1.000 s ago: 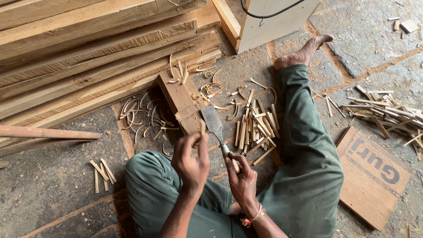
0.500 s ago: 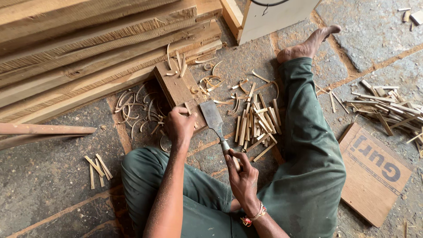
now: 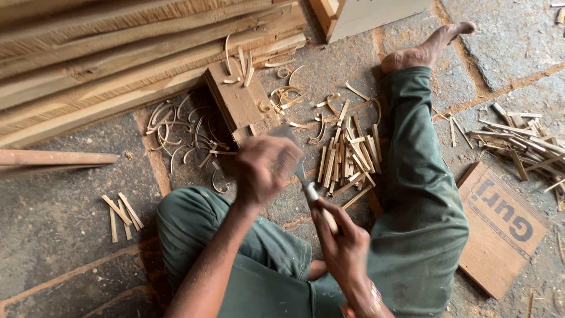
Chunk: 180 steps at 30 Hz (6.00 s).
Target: The person sits on the floor and uses a chisel to carve small wooden sticks. They repeatedly shave thin strips from the sticks and place the finished pieces into a pile.
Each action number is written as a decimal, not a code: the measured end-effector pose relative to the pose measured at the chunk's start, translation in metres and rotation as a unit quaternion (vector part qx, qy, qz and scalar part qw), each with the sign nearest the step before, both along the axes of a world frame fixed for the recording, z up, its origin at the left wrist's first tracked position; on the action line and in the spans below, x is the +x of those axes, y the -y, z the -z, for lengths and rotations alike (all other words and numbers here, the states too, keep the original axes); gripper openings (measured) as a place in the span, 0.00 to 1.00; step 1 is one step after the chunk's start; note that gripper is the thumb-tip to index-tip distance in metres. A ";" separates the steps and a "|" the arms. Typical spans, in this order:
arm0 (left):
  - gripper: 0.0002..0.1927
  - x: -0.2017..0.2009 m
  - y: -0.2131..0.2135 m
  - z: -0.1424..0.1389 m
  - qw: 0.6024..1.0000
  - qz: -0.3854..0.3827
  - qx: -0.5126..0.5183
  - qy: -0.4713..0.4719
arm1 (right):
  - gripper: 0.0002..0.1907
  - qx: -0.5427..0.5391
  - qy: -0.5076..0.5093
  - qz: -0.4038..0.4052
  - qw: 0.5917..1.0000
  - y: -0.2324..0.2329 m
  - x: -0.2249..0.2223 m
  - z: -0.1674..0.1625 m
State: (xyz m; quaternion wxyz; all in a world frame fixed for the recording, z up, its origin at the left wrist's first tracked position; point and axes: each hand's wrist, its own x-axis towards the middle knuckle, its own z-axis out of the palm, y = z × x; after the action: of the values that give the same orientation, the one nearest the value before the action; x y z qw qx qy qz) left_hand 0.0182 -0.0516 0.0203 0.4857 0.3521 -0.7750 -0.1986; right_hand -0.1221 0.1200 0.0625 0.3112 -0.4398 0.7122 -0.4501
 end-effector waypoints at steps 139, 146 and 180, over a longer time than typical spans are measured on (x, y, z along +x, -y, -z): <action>0.46 -0.001 0.000 0.065 0.966 0.172 0.090 0.171 | 0.02 0.043 -0.091 -0.058 0.993 -0.010 0.042 0.010; 0.48 -0.003 0.057 0.081 0.958 0.153 0.085 0.226 | 0.03 0.081 -0.105 -0.067 0.989 0.031 0.043 0.031; 0.08 0.036 -0.060 -0.010 0.986 -0.146 -0.039 0.064 | 0.09 -0.008 -0.087 -0.044 0.995 0.021 0.022 0.051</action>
State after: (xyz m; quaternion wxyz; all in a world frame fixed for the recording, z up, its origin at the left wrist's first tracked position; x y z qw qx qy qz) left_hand 0.0539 0.0086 0.0300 0.4726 0.4539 -0.7519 -0.0722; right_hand -0.0998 0.0989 0.0113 0.2646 -0.5105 0.7129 -0.4014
